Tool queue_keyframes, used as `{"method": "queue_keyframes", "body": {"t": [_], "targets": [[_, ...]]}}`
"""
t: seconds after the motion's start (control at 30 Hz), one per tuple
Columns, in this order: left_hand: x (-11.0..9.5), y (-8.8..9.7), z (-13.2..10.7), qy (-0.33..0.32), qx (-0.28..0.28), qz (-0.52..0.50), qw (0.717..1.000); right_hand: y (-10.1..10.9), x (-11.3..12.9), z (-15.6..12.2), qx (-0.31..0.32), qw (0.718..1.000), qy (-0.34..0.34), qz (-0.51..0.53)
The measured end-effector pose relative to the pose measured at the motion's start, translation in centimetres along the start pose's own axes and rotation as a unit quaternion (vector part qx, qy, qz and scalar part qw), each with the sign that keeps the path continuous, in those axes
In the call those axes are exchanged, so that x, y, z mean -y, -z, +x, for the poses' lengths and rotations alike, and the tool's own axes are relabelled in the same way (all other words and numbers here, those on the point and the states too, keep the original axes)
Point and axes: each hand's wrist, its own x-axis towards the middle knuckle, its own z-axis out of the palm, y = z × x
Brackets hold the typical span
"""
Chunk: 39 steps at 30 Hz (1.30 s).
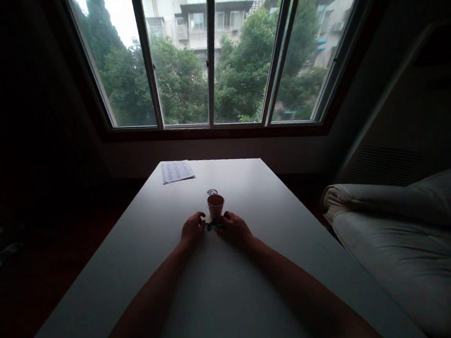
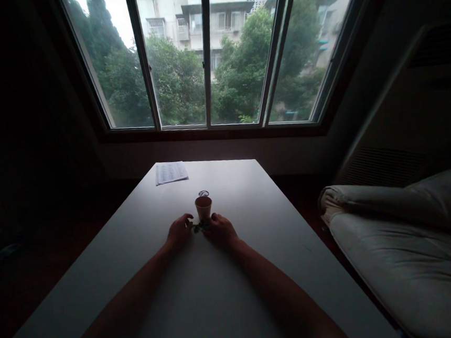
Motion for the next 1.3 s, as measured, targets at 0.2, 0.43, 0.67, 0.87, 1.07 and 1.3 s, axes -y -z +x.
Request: {"method": "queue_keyframes", "body": {"t": [0.2,0.43,0.67,0.87,1.07,1.3], "targets": [[0.2,-0.1,0.0,-0.035,0.002,0.049,0.998,-0.5,-1.5,-0.1,-0.008,1.000,-0.015,0.007],[-0.5,0.6,-0.4,-0.072,0.045,0.070,0.994,-0.9,-1.3,0.0,0.009,1.000,0.018,0.003],[-1.3,-0.1,-0.9,-0.095,0.034,0.082,0.992,-0.7,-1.1,0.1,0.018,1.000,0.005,0.004],[-1.7,0.1,-1.0,-0.076,0.042,0.088,0.992,-0.2,-1.1,0.1,0.022,1.000,-0.006,0.019],[-1.9,0.3,-1.1,-0.078,0.039,0.097,0.991,-0.5,-1.8,0.1,0.002,0.999,-0.042,0.008],[-2.0,0.2,-1.3,-0.094,0.028,0.092,0.991,-0.3,-1.5,0.0,-0.005,0.999,-0.051,0.017]]}}
